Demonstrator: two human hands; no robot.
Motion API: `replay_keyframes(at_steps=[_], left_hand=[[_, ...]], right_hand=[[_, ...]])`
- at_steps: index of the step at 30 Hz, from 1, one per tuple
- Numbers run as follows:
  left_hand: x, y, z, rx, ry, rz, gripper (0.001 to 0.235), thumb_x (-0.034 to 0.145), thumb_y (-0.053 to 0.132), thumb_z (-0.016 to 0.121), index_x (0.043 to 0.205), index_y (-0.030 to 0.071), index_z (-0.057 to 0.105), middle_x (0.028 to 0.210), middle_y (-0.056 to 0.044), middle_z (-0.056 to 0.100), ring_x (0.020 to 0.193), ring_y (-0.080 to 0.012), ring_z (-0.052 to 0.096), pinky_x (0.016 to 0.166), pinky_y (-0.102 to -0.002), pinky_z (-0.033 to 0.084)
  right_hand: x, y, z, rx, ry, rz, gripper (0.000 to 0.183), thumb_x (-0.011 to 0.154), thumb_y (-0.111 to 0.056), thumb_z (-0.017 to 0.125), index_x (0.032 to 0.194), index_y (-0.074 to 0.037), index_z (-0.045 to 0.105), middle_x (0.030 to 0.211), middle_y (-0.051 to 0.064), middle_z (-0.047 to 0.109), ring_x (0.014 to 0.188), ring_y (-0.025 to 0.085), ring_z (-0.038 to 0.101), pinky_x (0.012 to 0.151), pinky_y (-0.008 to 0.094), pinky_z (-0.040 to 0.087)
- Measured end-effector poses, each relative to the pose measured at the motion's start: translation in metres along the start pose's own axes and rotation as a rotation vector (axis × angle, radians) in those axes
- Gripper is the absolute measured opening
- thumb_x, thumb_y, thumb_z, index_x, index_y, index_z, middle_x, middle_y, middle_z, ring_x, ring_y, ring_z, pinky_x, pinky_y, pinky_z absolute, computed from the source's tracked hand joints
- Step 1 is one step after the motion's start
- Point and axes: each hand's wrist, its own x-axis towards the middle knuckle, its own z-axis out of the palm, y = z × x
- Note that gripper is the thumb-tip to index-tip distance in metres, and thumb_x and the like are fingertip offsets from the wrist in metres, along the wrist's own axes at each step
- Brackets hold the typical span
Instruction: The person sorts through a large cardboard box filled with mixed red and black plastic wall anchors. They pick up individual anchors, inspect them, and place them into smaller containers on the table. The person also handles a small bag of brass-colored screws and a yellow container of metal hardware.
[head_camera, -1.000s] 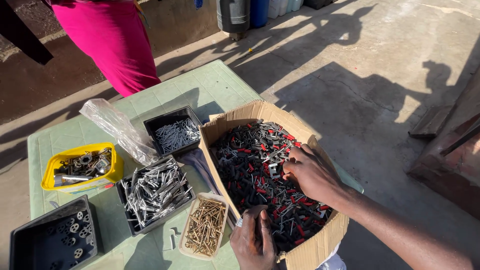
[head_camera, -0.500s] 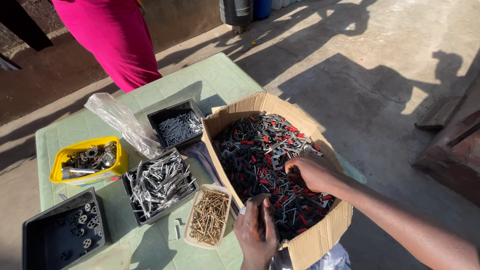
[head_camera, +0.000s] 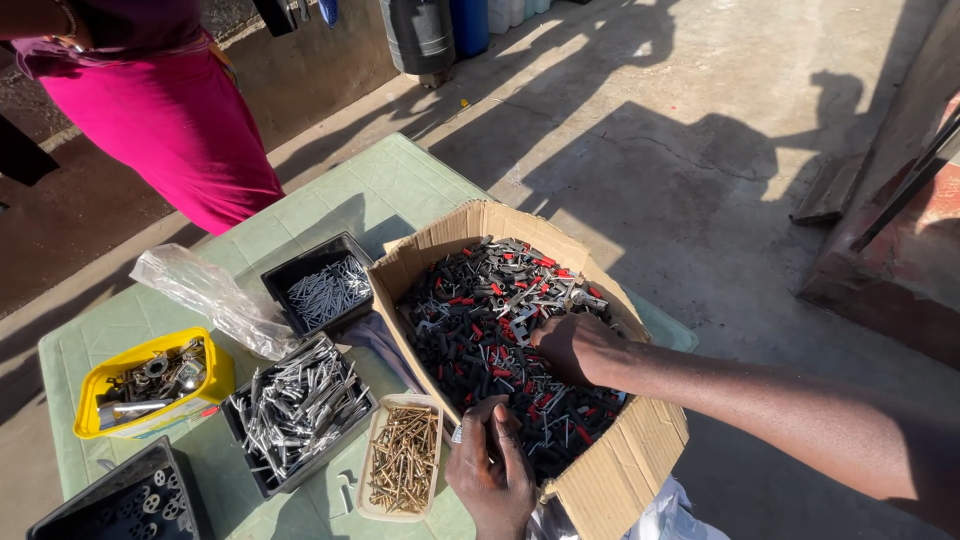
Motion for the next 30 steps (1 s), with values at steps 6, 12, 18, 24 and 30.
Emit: replay_keyframes(at_steps=[6,12,18,24,30], left_hand=[[0.010,0.006,-0.006,-0.027,-0.055,-0.097,0.021,0.102,0.029,0.051,0.103,0.020,0.071,0.071,0.007,0.072,0.058,-0.0096,0.069,0.057,-0.025,0.052],[0.029,0.005,-0.003,-0.088,-0.257,-0.265,0.029,0.099,0.035,0.057,0.122,0.024,0.069,0.102,0.001,0.076,0.078,-0.0172,0.080,0.066,-0.032,0.056],[0.036,0.010,-0.004,-0.285,-0.253,-0.246,0.009,0.090,0.019,0.075,0.098,0.016,0.078,0.094,0.000,0.076,0.085,-0.0128,0.075,0.077,-0.026,0.056],[0.028,-0.003,-0.006,-0.671,-0.226,-0.692,0.011,0.084,0.011,0.083,0.089,0.002,0.078,0.071,-0.006,0.072,0.054,-0.0100,0.052,0.044,-0.025,0.040],[0.041,0.013,-0.017,-0.710,-0.219,-0.621,0.007,0.078,0.002,0.084,0.084,0.000,0.082,0.083,-0.009,0.075,0.076,-0.0157,0.066,0.067,-0.028,0.050]], right_hand=[[-0.054,-0.027,-0.077,0.307,0.106,0.160,0.020,0.090,-0.013,0.066,0.077,-0.017,0.052,0.065,0.001,0.057,0.060,0.017,0.051,0.056,0.039,0.035],[-0.104,-0.049,-0.080,0.703,0.239,0.137,0.022,0.093,-0.013,0.069,0.080,-0.017,0.052,0.069,-0.004,0.047,0.065,0.011,0.040,0.061,0.027,0.035],[-0.123,-0.073,-0.080,0.650,0.350,0.016,0.015,0.097,-0.020,0.066,0.086,-0.018,0.056,0.073,-0.002,0.054,0.066,0.015,0.048,0.061,0.031,0.040],[-0.127,-0.095,-0.086,1.087,0.403,-0.009,0.020,0.103,-0.025,0.060,0.087,-0.013,0.063,0.072,-0.001,0.057,0.061,0.012,0.058,0.056,0.028,0.047],[-0.125,-0.098,-0.084,1.340,0.391,0.065,0.020,0.093,-0.023,0.074,0.109,-0.010,0.073,0.086,0.000,0.063,0.067,0.010,0.054,0.057,0.028,0.047]])
